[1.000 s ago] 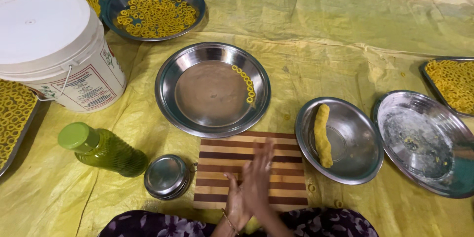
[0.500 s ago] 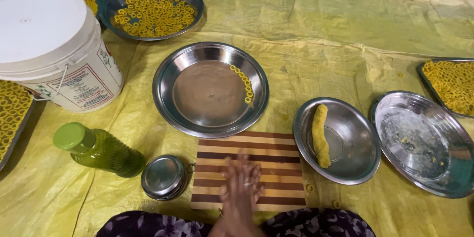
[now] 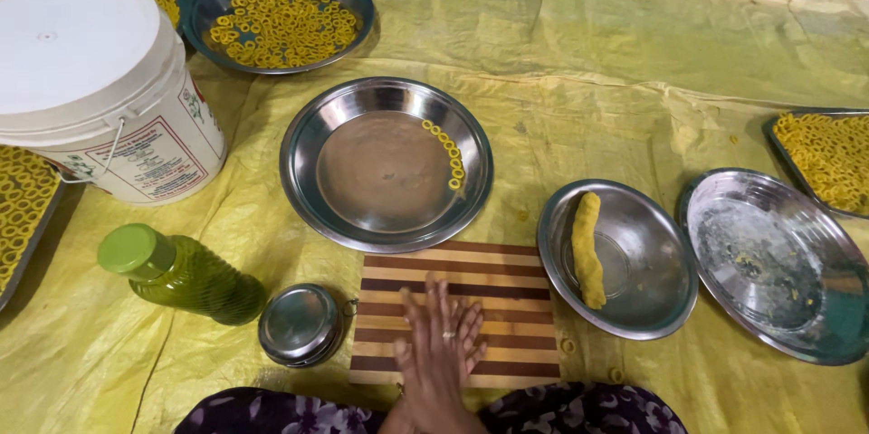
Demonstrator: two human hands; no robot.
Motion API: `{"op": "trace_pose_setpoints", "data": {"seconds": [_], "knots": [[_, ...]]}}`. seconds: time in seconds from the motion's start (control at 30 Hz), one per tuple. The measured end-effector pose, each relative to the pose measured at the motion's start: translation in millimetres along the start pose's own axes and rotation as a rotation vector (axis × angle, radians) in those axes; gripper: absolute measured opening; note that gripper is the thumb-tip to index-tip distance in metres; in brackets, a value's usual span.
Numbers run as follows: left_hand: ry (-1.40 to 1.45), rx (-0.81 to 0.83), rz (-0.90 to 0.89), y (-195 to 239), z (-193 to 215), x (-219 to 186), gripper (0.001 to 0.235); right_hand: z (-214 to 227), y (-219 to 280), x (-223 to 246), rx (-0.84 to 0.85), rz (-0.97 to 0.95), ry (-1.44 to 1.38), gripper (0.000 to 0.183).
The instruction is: The person rolls small pieces of yellow dough into thin ropes on a wooden board, then joins the ends to form rings and places them into a metal tray. The person repeatedly takes dough from a larger mass, rolls it, shapes it into rings, and arranges the finished pieces in a tray.
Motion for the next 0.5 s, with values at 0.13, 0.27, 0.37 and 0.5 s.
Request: {"op": "trace_pose_setpoints", "data": {"seconds": [0.13,0.27,0.37,0.5], "knots": [[-0.3,-0.143,0.022,16.5,-13.9,-10.9,0.104,2.1,-53.4,-39.1,0.098,-0.021,-0.085,0.068],[-0.111,0.097,0.108,16.6,-66.7,4.3,0.115,28.7,-89.2,-89.4,0.081,-0.226,-0.315,0.071],[-0.084,0.116,0.114,17.0,-61.3,5.1,0.121,41.2,-75.6,-67.4,-0.003,-0.117,-0.296,0.071],[-0.378,-0.303,0.061,19.0,14.0,-12.8,0.108,19.0,-33.0,-7.0,0.02,0.094,0.151,0.087]]}}
Point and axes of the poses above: each hand's wrist, its own y-axis away from the middle knuckle, its own z-axis out of the back of the hand, x = y × z, the point moved 10 cm from there along -y, towards the middle knuckle, and after that the axes turned 11 degrees about -z, right-handed, at the moved point
